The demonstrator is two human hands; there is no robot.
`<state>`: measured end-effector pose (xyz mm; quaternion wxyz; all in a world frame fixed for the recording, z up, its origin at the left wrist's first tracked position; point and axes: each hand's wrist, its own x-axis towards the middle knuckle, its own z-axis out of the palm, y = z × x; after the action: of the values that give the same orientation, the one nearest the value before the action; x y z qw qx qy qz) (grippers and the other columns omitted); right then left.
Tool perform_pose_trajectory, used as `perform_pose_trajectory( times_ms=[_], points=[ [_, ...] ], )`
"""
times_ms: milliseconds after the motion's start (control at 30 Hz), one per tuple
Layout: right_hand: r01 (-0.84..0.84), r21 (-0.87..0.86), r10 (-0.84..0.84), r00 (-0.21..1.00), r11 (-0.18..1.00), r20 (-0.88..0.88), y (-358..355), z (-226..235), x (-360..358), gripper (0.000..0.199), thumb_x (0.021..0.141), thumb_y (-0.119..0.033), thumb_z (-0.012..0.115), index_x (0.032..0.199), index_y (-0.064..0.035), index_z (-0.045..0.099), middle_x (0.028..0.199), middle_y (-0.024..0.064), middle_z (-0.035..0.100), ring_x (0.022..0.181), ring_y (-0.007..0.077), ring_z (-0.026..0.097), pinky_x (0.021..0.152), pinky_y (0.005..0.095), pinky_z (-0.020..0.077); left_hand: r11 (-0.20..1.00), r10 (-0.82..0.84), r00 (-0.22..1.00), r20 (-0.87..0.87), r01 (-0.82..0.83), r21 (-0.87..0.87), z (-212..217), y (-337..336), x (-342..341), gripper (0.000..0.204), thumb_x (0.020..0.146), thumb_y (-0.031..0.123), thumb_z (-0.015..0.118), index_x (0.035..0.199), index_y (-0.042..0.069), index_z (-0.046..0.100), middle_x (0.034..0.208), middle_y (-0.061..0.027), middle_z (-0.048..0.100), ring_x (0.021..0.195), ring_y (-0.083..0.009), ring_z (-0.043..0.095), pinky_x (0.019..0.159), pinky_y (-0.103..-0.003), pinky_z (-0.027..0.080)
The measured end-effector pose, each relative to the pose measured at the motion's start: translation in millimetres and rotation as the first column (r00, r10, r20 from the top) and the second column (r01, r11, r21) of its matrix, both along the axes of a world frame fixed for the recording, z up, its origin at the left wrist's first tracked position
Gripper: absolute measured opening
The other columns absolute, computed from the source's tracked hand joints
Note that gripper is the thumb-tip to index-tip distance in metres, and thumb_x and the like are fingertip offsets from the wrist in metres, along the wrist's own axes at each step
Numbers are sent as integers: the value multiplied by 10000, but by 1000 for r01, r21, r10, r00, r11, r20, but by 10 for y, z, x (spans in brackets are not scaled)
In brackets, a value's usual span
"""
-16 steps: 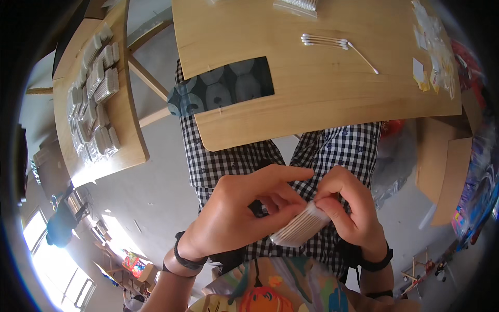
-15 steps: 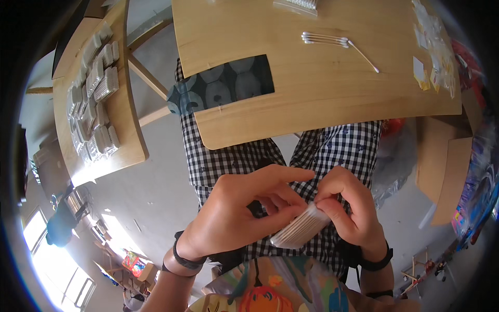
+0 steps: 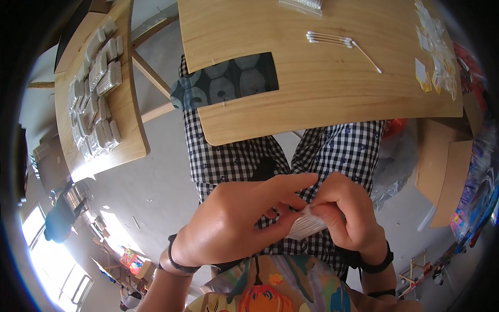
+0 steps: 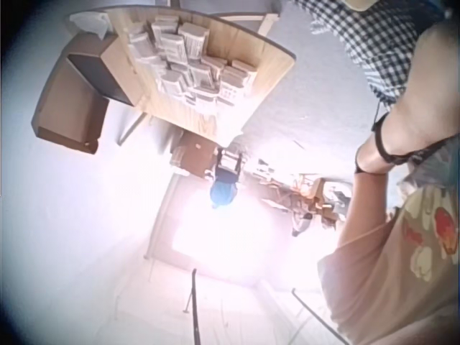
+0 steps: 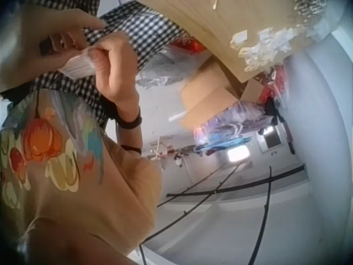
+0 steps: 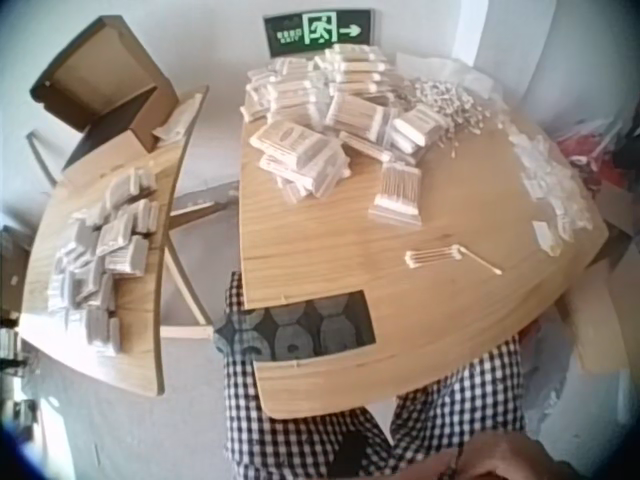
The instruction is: Manually organizing and packing cotton swabs into small plastic retail containers.
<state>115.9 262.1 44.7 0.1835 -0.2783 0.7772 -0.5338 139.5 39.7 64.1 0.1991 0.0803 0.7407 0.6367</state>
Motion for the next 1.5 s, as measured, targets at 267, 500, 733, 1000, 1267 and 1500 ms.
perform_pose_trajectory(
  times_ms=[267, 500, 733, 1000, 1267, 1500],
  points=[
    [-12, 46, 13, 1000, 999, -22, -29, 52, -19, 102, 830, 17, 651, 884, -1, 566, 709, 119, 617, 546, 253, 578, 490, 321, 422, 997, -42, 971, -237, 27, -66, -35, 33, -26, 545, 763, -14, 673, 1292, 3, 545, 794, -114, 662, 670, -278, 669, 569, -352, 540],
    [22, -24, -21, 999, 999, 30, 13, 43, 22, 113, 788, 51, 629, 865, -11, 573, 713, 106, 630, 578, 235, 598, 519, 304, 441, 996, -68, 978, -196, 79, 51, 1, -25, -106, 572, 772, -22, 658, 1325, 8, 512, 766, -109, 645, 630, -281, 649, 546, -365, 518],
    [132, -80, -115, 976, 988, 187, 68, 104, 113, 52, 853, 19, 595, 882, 6, 553, 741, 98, 615, 623, 174, 559, 583, 292, 436, 983, -153, 979, -137, 165, 85, 52, -101, -184, 490, 711, -16, 664, 1140, -16, 427, 670, -166, 590, 636, -370, 635, 524, -412, 491],
    [209, -290, -153, 967, 934, 205, 31, -5, 75, 115, 954, -91, 556, 930, 15, 518, 732, 94, 540, 570, 133, 462, 549, 267, 382, 984, 38, 997, -66, -26, 175, -64, -79, -104, 559, 757, 42, 759, 1285, 42, 577, 934, -100, 693, 797, -236, 689, 695, -331, 551],
    [449, -96, -440, 893, 889, 98, -218, -19, -24, 277, 969, -194, 577, 1147, 3, 496, 1065, 135, 570, 945, 198, 556, 787, 335, 449, 947, 227, 892, -392, -296, -127, -155, 30, 60, 428, 649, -42, 790, 1061, 1, 682, 873, -102, 650, 714, -205, 641, 576, -295, 524],
    [411, -340, 27, 603, 846, 797, -443, 179, 20, 550, 975, -176, 588, 1408, 0, 298, 1348, 142, 470, 1287, 232, 469, 1074, 380, 394, 843, 195, 762, -617, -452, -291, -174, 58, 10, 541, 552, -34, 805, 1077, 19, 686, 913, -74, 617, 724, -204, 605, 583, -291, 514]
  ],
)
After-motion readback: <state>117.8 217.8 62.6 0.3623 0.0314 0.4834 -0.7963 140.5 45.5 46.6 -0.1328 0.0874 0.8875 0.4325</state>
